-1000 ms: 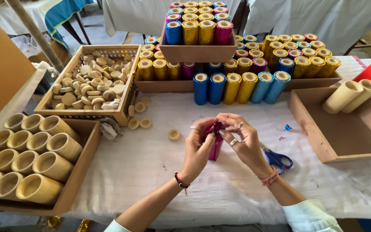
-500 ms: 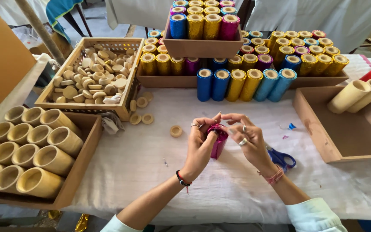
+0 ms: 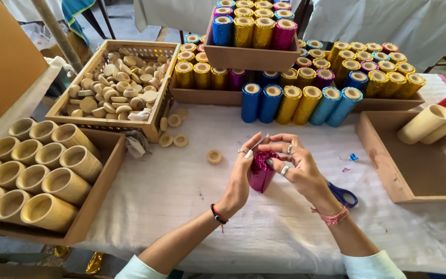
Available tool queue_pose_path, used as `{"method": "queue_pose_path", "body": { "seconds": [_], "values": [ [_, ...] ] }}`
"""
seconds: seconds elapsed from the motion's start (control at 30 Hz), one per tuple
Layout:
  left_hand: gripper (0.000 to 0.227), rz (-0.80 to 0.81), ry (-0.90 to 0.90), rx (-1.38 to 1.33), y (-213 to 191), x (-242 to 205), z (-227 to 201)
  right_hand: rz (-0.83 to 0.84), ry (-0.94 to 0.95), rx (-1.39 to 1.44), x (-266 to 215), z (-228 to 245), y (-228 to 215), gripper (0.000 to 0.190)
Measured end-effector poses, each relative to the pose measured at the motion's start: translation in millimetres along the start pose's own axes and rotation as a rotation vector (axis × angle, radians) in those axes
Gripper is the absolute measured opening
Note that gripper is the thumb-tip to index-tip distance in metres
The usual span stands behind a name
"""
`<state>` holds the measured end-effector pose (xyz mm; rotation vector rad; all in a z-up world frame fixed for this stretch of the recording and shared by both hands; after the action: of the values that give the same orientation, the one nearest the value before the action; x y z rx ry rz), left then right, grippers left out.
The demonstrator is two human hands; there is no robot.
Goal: Wrapping wooden cylinders with decorative colored foil and finishing with a circular cap.
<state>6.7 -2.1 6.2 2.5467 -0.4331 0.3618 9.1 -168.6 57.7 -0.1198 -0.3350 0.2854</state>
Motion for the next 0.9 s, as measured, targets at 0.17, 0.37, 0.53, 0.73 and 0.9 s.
{"method": "queue_pose_path", "body": {
  "seconds": [0.17,0.37,0.53,0.73,0.9],
  "values": [
    [0.054,0.044,-0.018,-0.056,-2.3,5.8,-0.6,-0.005,-0.067,-0.046,0.8,-20.2,-10.5,0.023],
    [0.048,0.065,-0.172,-0.083,-12.5,10.9,15.5,-0.011,-0.055,0.103,-3.1,-18.7,-19.2,0.019],
    [0.042,0.156,-0.271,-0.097,-12.4,12.1,7.6,-0.066,-0.114,-0.102,-5.1,-8.8,-20.6,0.02],
    [0.04,0.157,-0.289,0.108,-18.1,16.7,3.1,-0.164,-0.245,-0.434,-7.8,7.9,-11.2,0.023],
    [0.04,0.189,-0.29,0.159,-20.6,21.2,-1.4,-0.186,-0.318,-0.521,-12.2,15.2,-8.6,0.027]
  ]
}}
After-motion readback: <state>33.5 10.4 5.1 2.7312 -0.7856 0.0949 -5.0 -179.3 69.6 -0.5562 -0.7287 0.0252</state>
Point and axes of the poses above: each hand's wrist, its own x-axis towards the middle knuckle, its own y-axis out of the palm, z = x × y, the point moved 1 cm from there along x, towards the middle knuckle, and after that the axes turned 3 degrees about x, right-handed, at the moved point
